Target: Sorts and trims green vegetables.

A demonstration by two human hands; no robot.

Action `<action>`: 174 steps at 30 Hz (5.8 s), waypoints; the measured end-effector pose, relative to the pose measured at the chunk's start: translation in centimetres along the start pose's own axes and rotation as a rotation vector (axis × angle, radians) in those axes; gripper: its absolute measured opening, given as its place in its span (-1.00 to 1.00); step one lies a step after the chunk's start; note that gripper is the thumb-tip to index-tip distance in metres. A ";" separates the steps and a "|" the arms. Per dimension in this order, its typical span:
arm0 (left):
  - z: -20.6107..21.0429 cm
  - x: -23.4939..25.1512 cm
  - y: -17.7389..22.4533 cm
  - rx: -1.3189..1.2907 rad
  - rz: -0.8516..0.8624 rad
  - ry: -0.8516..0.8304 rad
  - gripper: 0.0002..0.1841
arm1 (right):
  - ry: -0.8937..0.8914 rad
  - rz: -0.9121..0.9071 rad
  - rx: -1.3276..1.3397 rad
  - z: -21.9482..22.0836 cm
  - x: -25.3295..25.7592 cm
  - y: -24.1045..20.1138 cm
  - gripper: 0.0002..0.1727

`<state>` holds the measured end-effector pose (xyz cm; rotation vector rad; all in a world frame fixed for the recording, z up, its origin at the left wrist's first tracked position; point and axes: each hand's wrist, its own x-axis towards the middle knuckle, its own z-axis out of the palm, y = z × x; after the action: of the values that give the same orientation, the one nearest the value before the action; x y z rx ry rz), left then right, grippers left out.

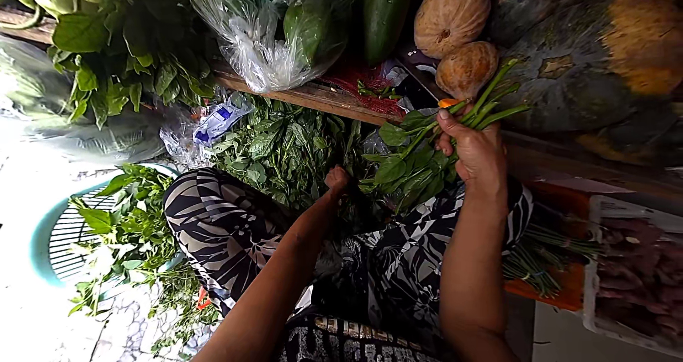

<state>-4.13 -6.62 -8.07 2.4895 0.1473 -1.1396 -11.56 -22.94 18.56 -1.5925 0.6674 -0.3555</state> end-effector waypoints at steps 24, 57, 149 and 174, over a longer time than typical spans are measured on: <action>-7.5 -1.5 -7.9 -0.682 -0.202 0.267 -0.24 | -0.151 -0.005 -0.011 2.1 -0.2 -0.3 -0.87; -17.2 -15.6 -4.2 -0.933 0.681 0.226 -0.74 | -0.532 -0.069 -0.200 14.3 -1.0 4.4 -0.63; -20.1 -16.9 1.7 -0.025 0.739 0.347 -0.78 | -0.634 0.103 -0.422 9.7 0.7 2.3 -0.61; -15.9 -18.5 2.1 -0.778 0.853 0.094 -0.78 | -0.471 0.066 0.554 8.4 2.0 3.4 -0.83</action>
<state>-4.70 -0.93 15.77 1.6120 -0.3534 -0.4577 -5.76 -17.54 13.71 -1.0624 0.2245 -0.0907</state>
